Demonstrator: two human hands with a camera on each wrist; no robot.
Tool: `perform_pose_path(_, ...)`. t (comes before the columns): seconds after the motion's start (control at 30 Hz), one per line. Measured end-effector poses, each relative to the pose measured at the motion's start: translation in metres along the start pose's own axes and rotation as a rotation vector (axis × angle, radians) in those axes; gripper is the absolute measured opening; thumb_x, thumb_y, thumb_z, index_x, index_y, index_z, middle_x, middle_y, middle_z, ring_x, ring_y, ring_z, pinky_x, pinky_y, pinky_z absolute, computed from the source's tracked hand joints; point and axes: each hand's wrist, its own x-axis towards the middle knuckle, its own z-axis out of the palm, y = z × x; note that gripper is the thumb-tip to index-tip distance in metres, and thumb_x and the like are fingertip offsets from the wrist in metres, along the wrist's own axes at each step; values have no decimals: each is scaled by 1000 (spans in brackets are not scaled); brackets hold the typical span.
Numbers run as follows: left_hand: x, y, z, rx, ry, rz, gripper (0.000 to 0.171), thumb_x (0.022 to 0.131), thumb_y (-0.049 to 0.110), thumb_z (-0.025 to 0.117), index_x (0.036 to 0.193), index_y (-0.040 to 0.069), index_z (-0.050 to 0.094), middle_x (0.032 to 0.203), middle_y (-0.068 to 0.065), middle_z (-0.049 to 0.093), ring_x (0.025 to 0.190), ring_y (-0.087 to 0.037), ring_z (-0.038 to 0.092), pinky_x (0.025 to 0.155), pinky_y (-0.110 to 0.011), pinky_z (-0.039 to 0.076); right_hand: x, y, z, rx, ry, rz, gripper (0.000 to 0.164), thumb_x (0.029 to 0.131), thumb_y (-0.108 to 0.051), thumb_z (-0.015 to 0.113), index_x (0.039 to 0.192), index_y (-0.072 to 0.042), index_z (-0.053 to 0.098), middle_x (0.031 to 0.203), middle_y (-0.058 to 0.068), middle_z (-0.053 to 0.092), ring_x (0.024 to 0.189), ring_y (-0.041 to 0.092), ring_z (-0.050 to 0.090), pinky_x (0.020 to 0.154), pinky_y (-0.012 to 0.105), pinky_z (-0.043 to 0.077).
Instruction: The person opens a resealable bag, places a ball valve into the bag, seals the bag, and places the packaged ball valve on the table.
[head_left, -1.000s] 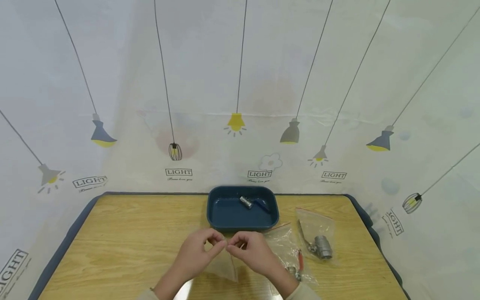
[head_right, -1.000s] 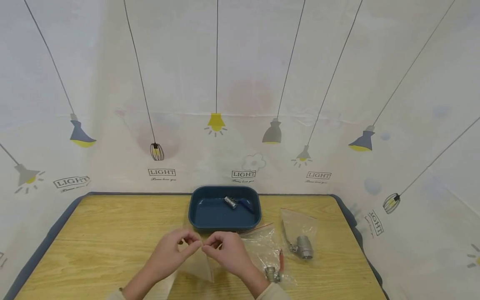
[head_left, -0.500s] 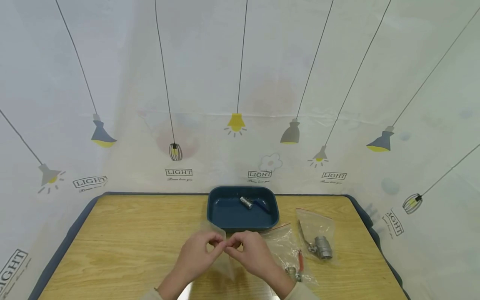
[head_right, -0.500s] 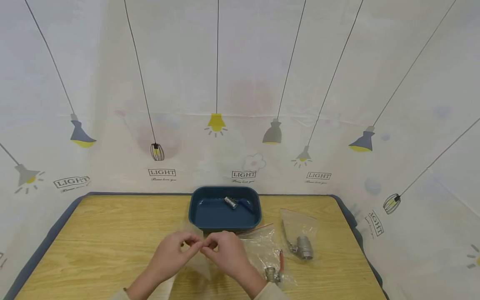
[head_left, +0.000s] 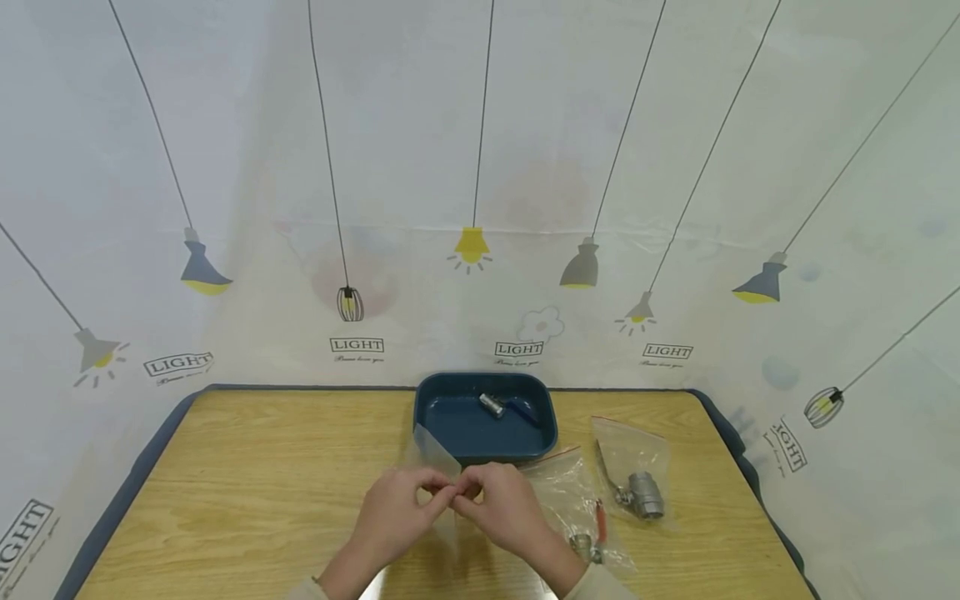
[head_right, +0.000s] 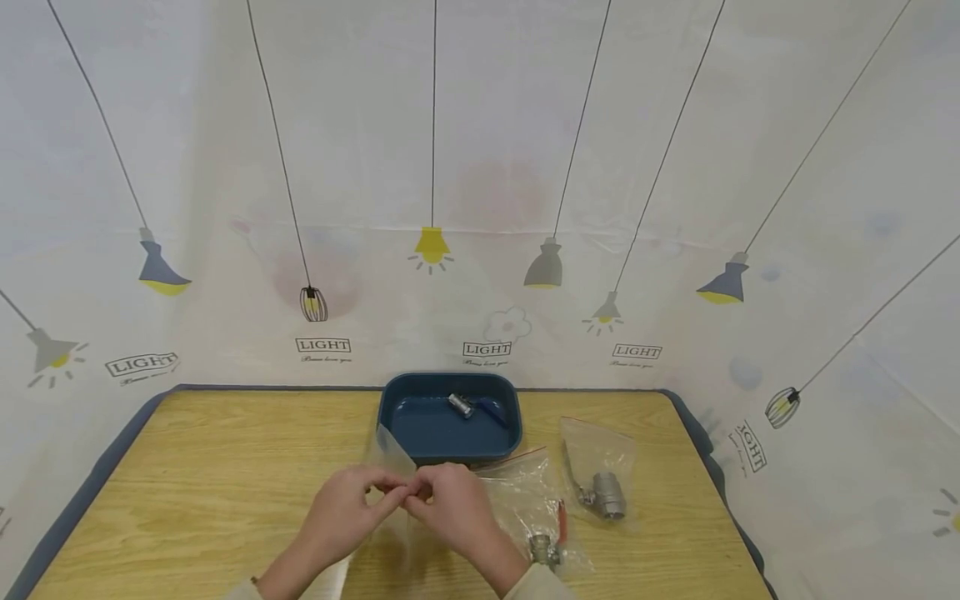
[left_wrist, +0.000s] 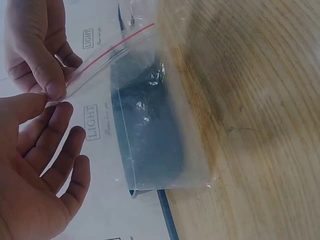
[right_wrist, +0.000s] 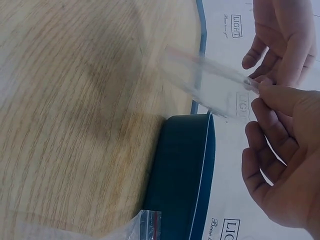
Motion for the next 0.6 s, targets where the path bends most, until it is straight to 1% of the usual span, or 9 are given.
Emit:
perform_pose_path(0.13, 0, -3, -1, -25, -23, 14, 17, 86, 45, 57, 89, 34, 69, 85, 24, 66, 82, 1, 62, 68, -24, 48, 0, 2, 0, 42, -25, 6, 10, 78, -39, 68, 79, -29, 69, 71, -19, 64, 66, -6, 55, 57, 16, 43)
perform_pose_path(0.23, 1, -5, -2, -55, -41, 25, 17, 87, 43, 56, 90, 32, 70, 86, 21, 67, 82, 0, 62, 66, -21, 47, 0, 3, -1, 81, -43, 9, 8, 76, -35, 70, 79, -28, 69, 72, -18, 65, 66, -6, 54, 56, 16, 42)
perform_pose_path(0.33, 1, -5, -2, -59, -47, 36, 17, 88, 41, 56, 90, 31, 70, 86, 20, 68, 82, 0, 62, 64, -19, 46, 0, 3, -1, 93, -52, 17, 7, 76, -34, 70, 78, -28, 68, 72, -18, 64, 65, -5, 53, 55, 16, 41)
perform_pose_path(0.6, 1, -3, -6, -49, -65, -16, 16, 89, 41, 56, 86, 32, 68, 81, 20, 65, 77, 1, 59, 61, -20, 44, 0, 3, 1, 169, -46, 54, 9, 82, -36, 66, 79, -28, 66, 70, -17, 62, 62, -3, 53, 54, 18, 43)
